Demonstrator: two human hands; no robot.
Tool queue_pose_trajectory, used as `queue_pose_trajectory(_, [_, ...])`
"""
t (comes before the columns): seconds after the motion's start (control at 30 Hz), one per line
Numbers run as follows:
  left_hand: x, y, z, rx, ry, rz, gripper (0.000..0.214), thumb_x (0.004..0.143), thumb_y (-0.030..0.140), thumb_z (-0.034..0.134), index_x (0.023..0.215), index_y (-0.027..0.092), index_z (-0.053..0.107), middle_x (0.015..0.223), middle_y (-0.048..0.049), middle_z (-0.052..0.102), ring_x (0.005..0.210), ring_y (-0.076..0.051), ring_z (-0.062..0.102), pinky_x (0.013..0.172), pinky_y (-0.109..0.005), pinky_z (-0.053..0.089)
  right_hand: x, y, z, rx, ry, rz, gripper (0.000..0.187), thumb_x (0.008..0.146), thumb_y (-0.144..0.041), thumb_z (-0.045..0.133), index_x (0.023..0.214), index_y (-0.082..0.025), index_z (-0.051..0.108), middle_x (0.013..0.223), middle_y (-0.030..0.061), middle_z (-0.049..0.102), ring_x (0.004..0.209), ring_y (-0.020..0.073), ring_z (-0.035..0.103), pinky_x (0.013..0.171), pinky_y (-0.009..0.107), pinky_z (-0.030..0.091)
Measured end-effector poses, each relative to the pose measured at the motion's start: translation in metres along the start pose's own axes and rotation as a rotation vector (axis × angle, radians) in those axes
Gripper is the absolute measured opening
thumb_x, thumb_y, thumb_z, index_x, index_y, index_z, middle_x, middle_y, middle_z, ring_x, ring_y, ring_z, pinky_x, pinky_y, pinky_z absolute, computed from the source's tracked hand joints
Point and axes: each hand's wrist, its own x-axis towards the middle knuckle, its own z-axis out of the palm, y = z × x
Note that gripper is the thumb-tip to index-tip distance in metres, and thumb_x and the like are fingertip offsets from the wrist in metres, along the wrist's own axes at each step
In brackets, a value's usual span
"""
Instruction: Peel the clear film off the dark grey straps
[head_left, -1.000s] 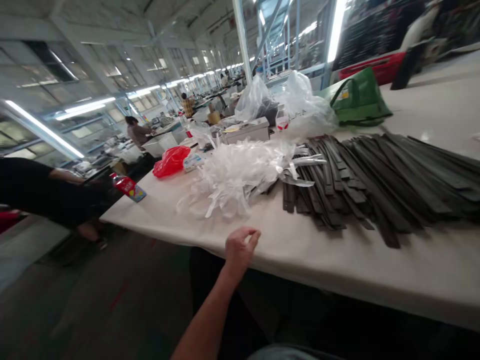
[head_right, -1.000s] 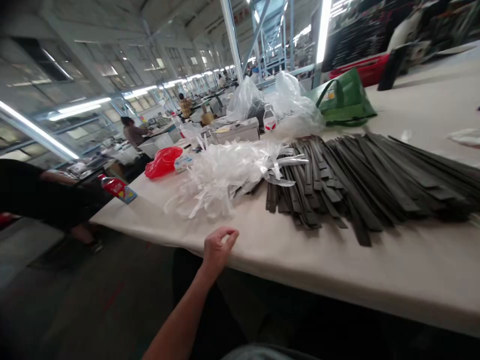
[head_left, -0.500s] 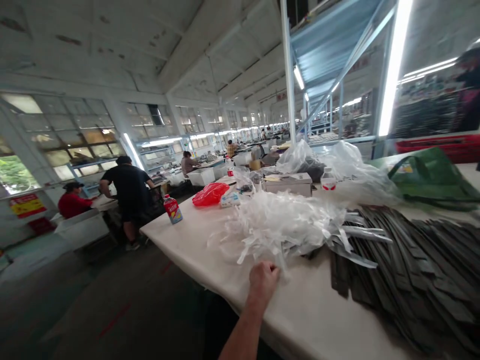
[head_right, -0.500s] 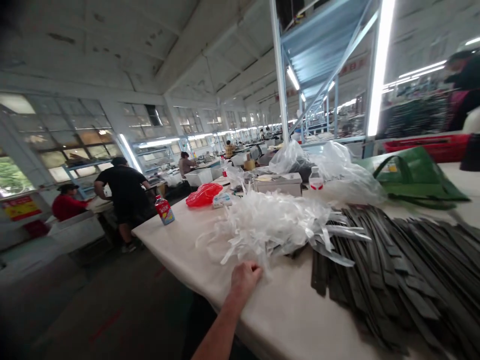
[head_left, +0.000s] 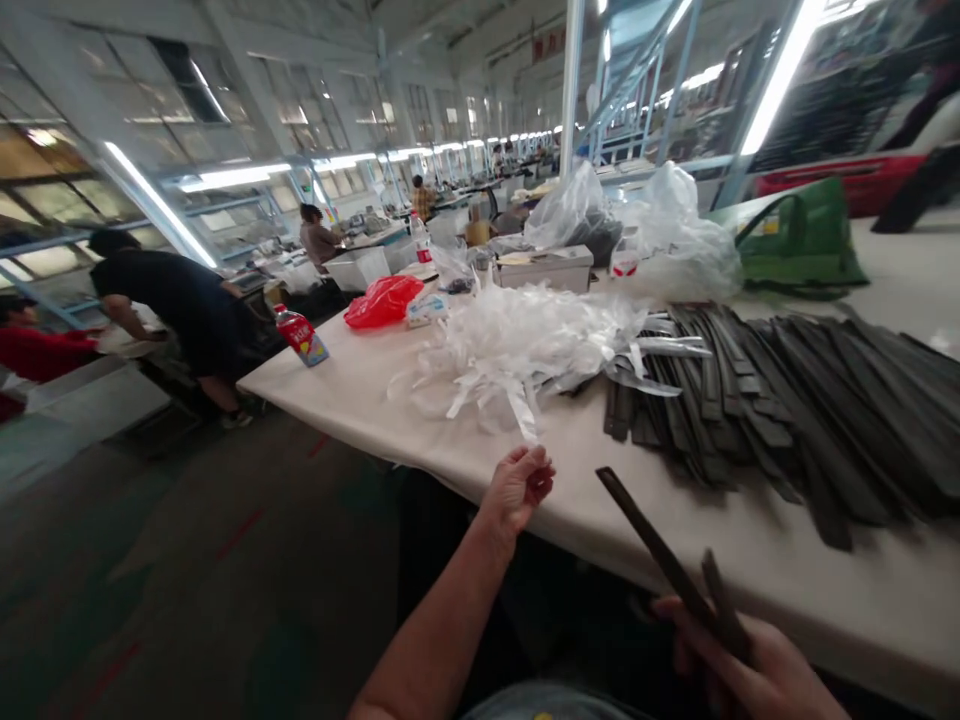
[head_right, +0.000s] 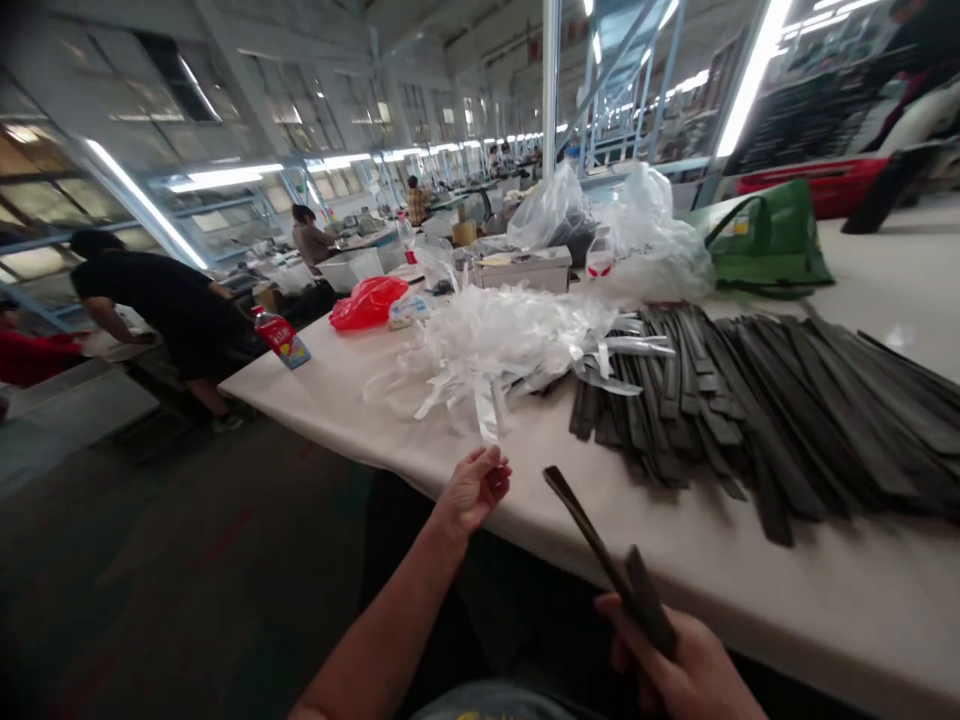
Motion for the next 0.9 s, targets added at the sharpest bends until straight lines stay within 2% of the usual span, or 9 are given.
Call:
queue_pose_trajectory(0.07, [-0.007,-0.001,0.003,-0.081,-0.006,-0.033,0.036,0.056,0.036,0.086,0.075,0.016,0.062,0.074,-0.0002,0.069,0.061,-0.01,0.064,0.058,-0.02,0.047,-0.002,-0.008,0.01,0.015,-0.09,0.012,0.071,0.076,-0.079,0.042,0.09,-0.015,0.07,0.063,0.0056,0.063,0.047,0.0165,0.056,0.045,0.028,0.045])
queue_pose_trajectory(0.17, [-0.013,0.0,0.007,-0.146,-0.032,-0.065,0.03,0.062,0.031,0.084,0.076,0.015,0.063,0.077,-0.0018,0.072,0.066,-0.012,0.067,0.059,-0.02,0.049,-0.001,-0.021,0.02,-0.016,-0.108,-0.004,0.063,0.079,-0.072,0.043,0.083,-0.015,0.069,0.064,0.0057,0.064,0.049,0.0163,0.057,0.047,0.026,0.044])
queue_pose_trajectory(0.23, [-0.015,0.0,0.009,-0.145,-0.052,-0.064,0.029,0.063,0.031,0.084,0.077,0.015,0.064,0.077,-0.0018,0.072,0.067,-0.012,0.067,0.059,-0.02,0.049,0.0,-0.024,0.023,-0.019,-0.117,-0.007,0.06,0.081,-0.069,0.044,0.088,-0.014,0.068,0.065,0.0051,0.064,0.049,0.0162,0.057,0.047,0.025,0.044])
queue_pose_trajectory(0.33, [-0.016,-0.003,0.01,-0.137,-0.07,-0.053,0.03,0.062,0.032,0.084,0.077,0.014,0.065,0.076,-0.0024,0.072,0.068,-0.013,0.067,0.061,-0.021,0.05,0.0,-0.023,0.024,0.001,-0.137,-0.017,0.061,0.083,-0.067,0.043,0.099,-0.014,0.067,0.067,0.0043,0.064,0.05,0.0161,0.057,0.048,0.025,0.044])
queue_pose_trajectory(0.43, [-0.018,-0.007,0.009,-0.138,-0.09,-0.059,0.03,0.063,0.033,0.083,0.078,0.014,0.065,0.076,-0.0026,0.072,0.068,-0.013,0.067,0.064,-0.022,0.051,0.001,-0.021,0.024,0.025,-0.151,-0.013,0.063,0.084,-0.068,0.041,0.102,-0.012,0.065,0.068,0.0044,0.064,0.049,0.0155,0.057,0.048,0.026,0.044])
queue_pose_trajectory(0.67, [-0.021,-0.012,0.007,-0.189,-0.088,-0.146,0.025,0.068,0.031,0.08,0.078,0.014,0.065,0.071,-0.0013,0.071,0.059,-0.011,0.065,0.058,-0.021,0.051,0.006,-0.018,0.027,0.102,-0.16,0.019,0.072,0.079,-0.074,0.041,0.103,-0.01,0.064,0.065,0.0042,0.062,0.046,0.0143,0.054,0.045,0.025,0.04])
queue_pose_trajectory(0.9, [-0.02,-0.017,0.005,-0.129,-0.096,-0.131,0.034,0.061,0.036,0.084,0.081,0.015,0.065,0.079,-0.0036,0.073,0.068,-0.014,0.068,0.063,-0.022,0.051,0.011,-0.018,0.03,0.105,-0.185,0.037,0.073,0.077,-0.076,0.043,0.099,-0.009,0.065,0.064,0.0047,0.062,0.044,0.0134,0.053,0.044,0.025,0.037])
